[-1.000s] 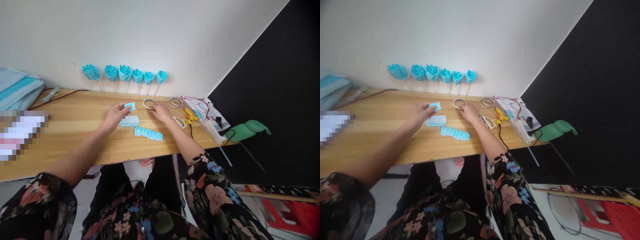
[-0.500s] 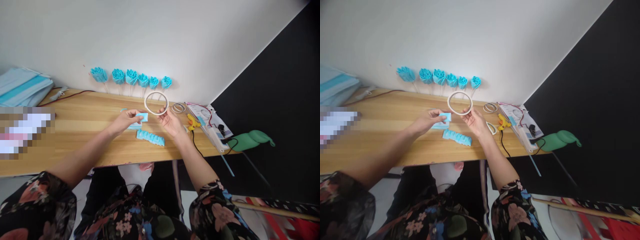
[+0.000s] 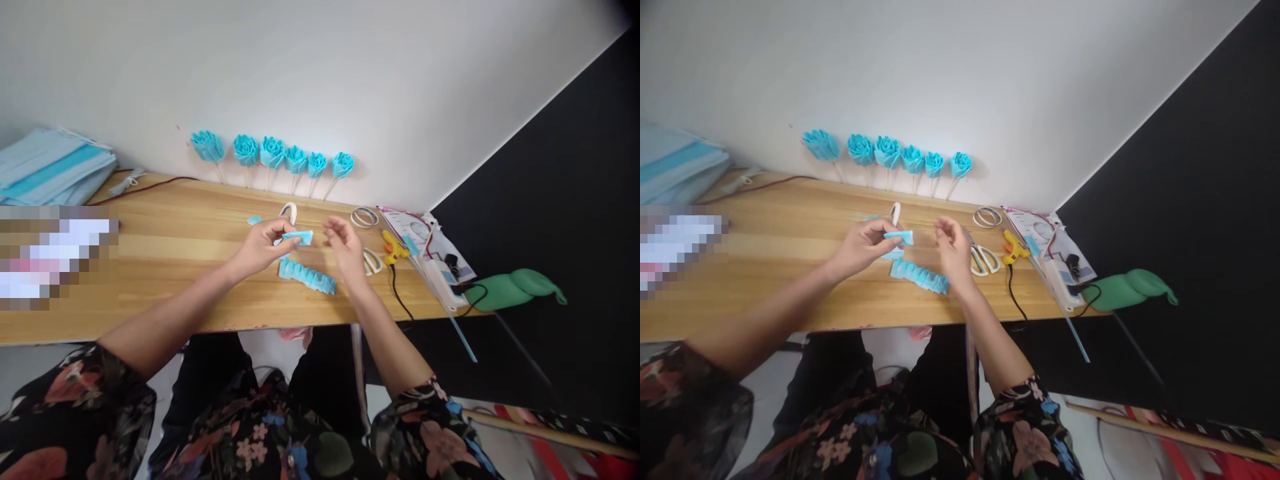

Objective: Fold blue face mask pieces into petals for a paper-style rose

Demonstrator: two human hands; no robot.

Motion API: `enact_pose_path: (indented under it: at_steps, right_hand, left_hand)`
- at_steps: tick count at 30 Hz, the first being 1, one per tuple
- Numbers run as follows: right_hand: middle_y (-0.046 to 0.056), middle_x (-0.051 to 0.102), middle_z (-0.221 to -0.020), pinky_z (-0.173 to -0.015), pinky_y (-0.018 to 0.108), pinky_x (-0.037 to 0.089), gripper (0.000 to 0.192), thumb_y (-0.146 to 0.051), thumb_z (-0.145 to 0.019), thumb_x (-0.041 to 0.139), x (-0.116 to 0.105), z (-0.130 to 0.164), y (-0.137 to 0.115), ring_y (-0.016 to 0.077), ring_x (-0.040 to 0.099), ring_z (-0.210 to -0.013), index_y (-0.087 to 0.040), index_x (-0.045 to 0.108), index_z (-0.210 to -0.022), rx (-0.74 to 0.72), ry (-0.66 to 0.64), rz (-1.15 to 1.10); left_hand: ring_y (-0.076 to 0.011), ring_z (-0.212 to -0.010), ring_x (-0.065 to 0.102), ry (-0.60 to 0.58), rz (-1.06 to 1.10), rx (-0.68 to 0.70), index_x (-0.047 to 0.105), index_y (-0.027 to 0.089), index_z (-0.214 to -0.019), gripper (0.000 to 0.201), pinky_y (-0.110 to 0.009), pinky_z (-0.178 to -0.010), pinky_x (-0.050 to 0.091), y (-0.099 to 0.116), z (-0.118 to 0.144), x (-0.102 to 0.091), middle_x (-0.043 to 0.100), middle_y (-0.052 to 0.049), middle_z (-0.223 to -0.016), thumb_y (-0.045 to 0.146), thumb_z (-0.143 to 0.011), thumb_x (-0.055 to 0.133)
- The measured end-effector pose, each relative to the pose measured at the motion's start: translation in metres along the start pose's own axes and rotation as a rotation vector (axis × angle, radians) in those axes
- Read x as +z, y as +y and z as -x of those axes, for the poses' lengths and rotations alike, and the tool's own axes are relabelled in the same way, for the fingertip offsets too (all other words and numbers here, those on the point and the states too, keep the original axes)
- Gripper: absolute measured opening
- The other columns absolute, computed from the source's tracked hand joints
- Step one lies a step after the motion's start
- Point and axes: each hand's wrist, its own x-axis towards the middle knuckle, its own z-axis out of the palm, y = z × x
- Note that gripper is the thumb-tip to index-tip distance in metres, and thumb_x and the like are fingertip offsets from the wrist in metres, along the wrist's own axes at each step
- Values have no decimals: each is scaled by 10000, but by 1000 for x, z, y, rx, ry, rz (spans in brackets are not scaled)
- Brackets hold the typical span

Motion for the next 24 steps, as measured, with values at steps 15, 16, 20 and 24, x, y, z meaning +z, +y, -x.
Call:
enact_pose_path:
  at_steps: [15, 16, 20, 24]
  right_hand:
    - [45, 734, -917, -834, 380, 447, 153, -336, -983, 567, -4, 14, -37, 227, 624, -891, -245, 674, -923, -677, -158, 776]
    - [41, 733, -904, -822, 373, 443, 162, -319, -990, 551, -3, 14, -36, 221, 621, -877, -241, 675, -920, -698, -152, 799]
    - [32, 725, -855, -775, 351, 429, 156, -246, -977, 546, 0, 16, -38, 205, 612, -831, -229, 675, -890, -753, -119, 876]
    - [29, 711, -830, -764, 342, 424, 148, -195, -945, 546, 0, 14, -41, 200, 609, -819, -228, 666, -864, -750, -110, 910]
  left_hand:
    - [-181, -773, 598, -212, -657, 443, 632, 193, -865, 85, -292, -681, 426, -16, 5, -2, 633, -46, -829, 171, -878, 551]
    - [-181, -776, 603, -209, -673, 462, 631, 190, -867, 87, -290, -679, 430, -17, 5, -2, 635, -45, -825, 172, -886, 548]
    - [-167, -737, 594, -187, -696, 537, 630, 175, -863, 96, -278, -650, 429, -19, 4, -3, 624, -32, -790, 156, -905, 545]
    - [-165, -716, 593, -185, -710, 557, 632, 166, -851, 92, -275, -630, 430, -20, 3, -4, 619, -32, -777, 151, -901, 556]
